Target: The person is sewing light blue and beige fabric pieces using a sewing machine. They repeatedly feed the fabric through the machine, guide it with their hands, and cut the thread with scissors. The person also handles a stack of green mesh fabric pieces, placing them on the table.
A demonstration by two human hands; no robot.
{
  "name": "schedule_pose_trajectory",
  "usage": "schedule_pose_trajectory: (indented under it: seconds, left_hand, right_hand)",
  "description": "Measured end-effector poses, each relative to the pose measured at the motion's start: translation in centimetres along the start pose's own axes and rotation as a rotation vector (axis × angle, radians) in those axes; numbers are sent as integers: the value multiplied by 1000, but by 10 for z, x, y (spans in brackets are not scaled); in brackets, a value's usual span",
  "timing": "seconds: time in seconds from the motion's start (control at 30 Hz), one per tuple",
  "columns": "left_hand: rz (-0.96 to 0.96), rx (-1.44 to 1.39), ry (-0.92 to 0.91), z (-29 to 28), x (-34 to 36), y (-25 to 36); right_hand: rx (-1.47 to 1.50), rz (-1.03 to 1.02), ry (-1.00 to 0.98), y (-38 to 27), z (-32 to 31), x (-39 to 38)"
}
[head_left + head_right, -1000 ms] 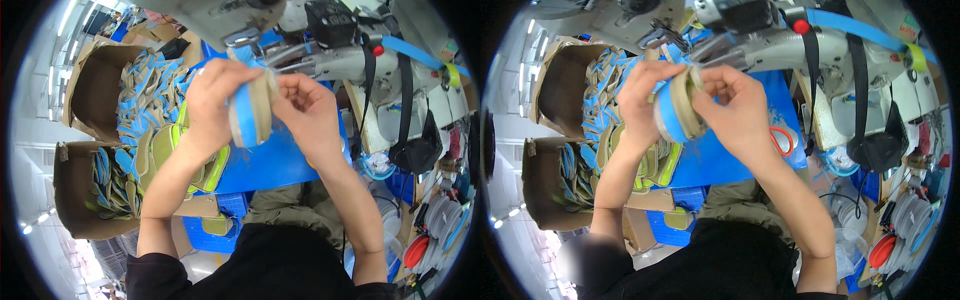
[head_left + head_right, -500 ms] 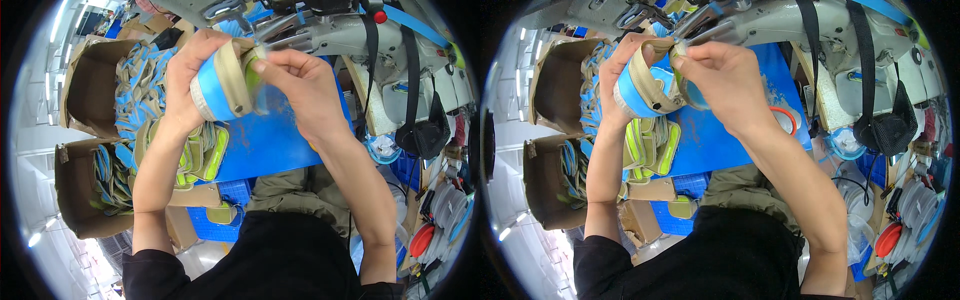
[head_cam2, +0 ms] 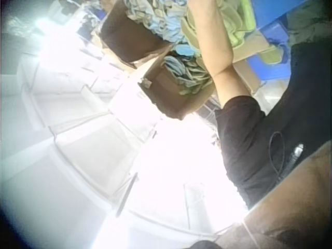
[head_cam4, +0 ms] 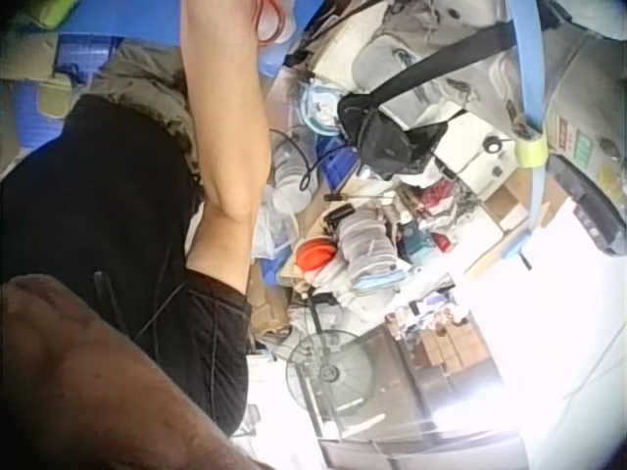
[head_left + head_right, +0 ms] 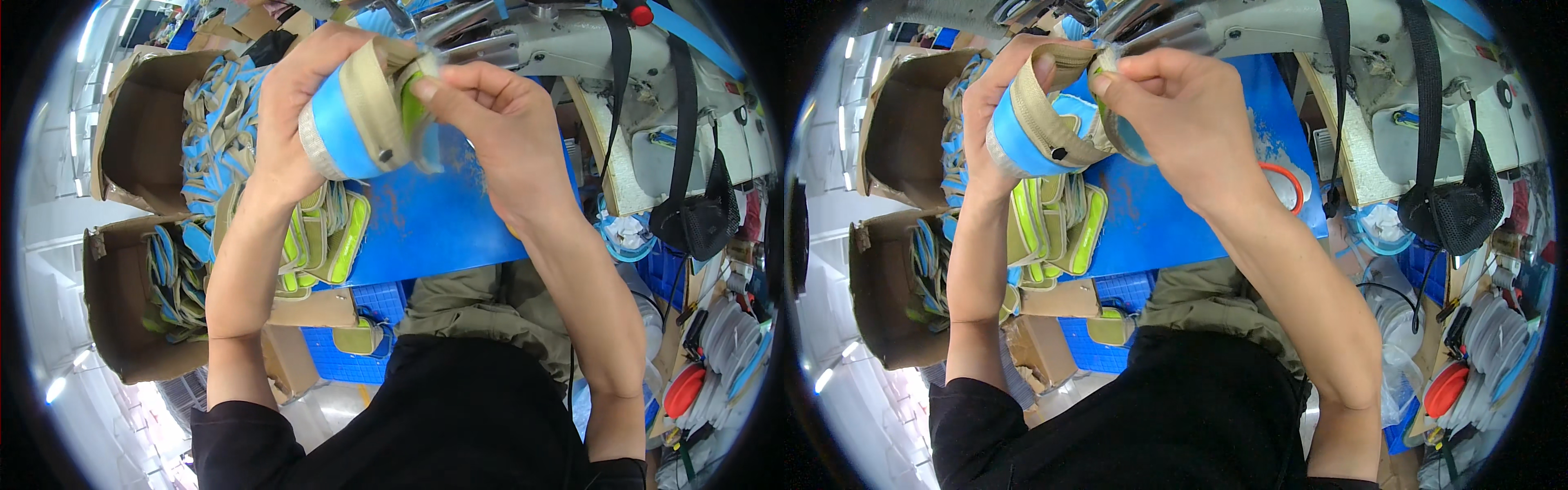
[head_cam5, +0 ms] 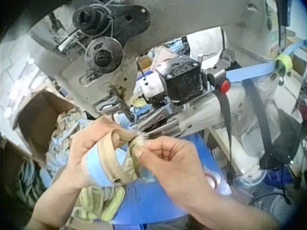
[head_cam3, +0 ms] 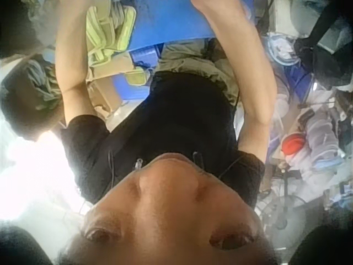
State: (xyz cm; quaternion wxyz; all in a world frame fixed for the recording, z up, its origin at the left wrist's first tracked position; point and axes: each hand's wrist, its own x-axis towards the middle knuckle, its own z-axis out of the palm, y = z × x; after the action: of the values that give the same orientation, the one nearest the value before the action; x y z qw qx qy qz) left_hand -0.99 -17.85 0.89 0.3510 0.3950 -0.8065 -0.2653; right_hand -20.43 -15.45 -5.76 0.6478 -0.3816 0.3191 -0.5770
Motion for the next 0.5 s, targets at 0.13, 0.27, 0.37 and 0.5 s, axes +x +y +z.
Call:
schedule_pose_trajectory:
  seconds: [0.13,0.27,0.37,0.5]
  left_hand:
    - [151,232,37,0,-1,4]
    - [298,376,68,4,-2,5]
    - [314,616,55,9,-5,19]
    - [428,883,105,15,-7,15]
  right_hand:
    - [32,0,-12,0,-1,0]
    - [43,-27,-16,3,0,0]
    - [75,-20,-1,3,-1,0]
    - [36,-27,21,7,-3,0]
